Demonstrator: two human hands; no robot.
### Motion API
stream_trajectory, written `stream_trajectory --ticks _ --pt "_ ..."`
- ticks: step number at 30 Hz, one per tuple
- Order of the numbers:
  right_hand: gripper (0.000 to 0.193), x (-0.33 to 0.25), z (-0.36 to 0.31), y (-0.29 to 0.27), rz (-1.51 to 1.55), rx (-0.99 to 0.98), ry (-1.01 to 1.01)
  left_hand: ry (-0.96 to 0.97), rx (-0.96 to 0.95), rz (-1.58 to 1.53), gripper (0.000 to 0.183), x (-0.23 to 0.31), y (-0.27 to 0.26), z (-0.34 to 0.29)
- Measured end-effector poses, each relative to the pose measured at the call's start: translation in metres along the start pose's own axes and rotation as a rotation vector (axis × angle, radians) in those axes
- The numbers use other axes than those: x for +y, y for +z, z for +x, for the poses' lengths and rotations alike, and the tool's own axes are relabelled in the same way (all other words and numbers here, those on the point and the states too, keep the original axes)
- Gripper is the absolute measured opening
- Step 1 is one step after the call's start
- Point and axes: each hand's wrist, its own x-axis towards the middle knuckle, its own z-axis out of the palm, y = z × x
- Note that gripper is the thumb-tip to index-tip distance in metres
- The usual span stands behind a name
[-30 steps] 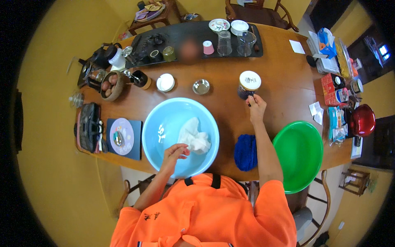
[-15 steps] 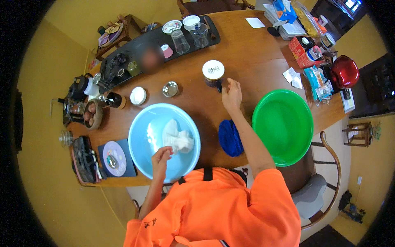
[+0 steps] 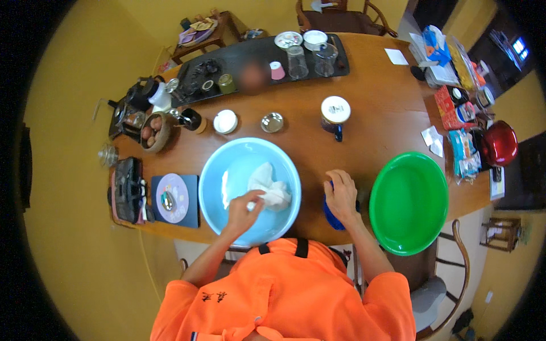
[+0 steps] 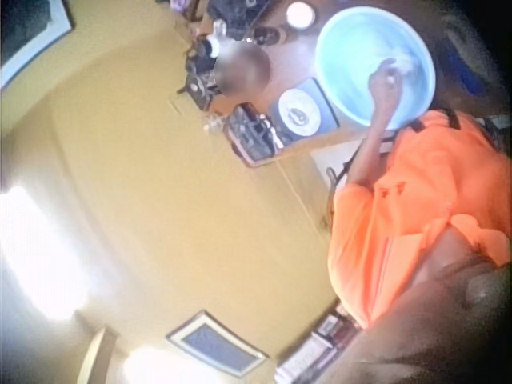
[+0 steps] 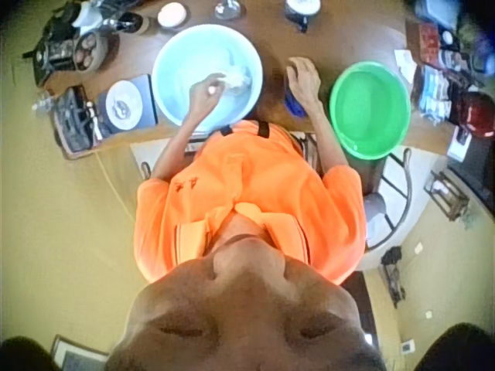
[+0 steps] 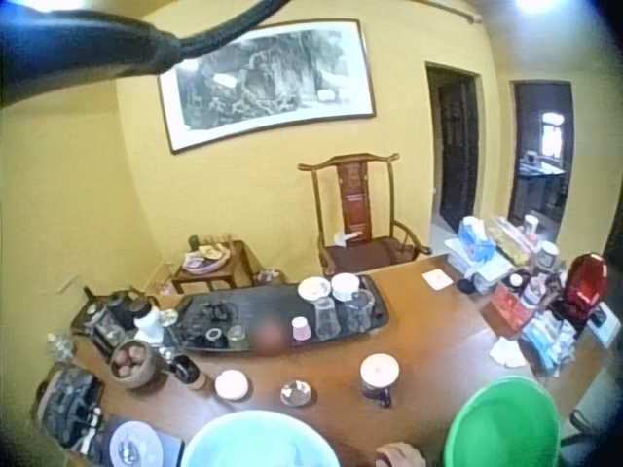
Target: The person dries various items including a mug, small metal bowl, glass, small cup, teapot, and a small jar using a white cloth. Each item is wiped and then placed on a black tray on the table. The person then walks away from the table.
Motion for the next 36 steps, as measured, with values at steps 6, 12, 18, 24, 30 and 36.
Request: stream_trajectory --ticks 6,12,18,24,30,36 --pt "0.023 -0.015 0.022 0.018 0.119 -0.008 -0.047 0.057 0.095 -0.094 0.02 -0.007 -0.003 0.01" --pt "0.02 -0.024 0.066 0.042 0.198 -0.085 -0.058 0.055 0.126 -0.076 0.018 -0.011 -0.004 0.008" --pt "0.026 0.015 0.147 0.127 0.018 -0.091 0.029 -0.035 0.141 -0.189 0.015 -0.017 0.003 0.006" --pt "0.037 -0.005 0.203 0.171 -0.193 -0.276 0.348 -0.145 0.183 -0.264 0.015 -0.02 -0.002 -0.003" --pt "0.04 -0.004 0.203 0.183 -0.156 -0.3 0.399 -0.194 0.205 -0.275 0.018 -0.032 0.004 -0.013" --pt "0.029 -0.003 0.186 0.152 0.146 0.001 0.127 0.015 0.251 0.403 0.039 -0.035 0.014 -0.002"
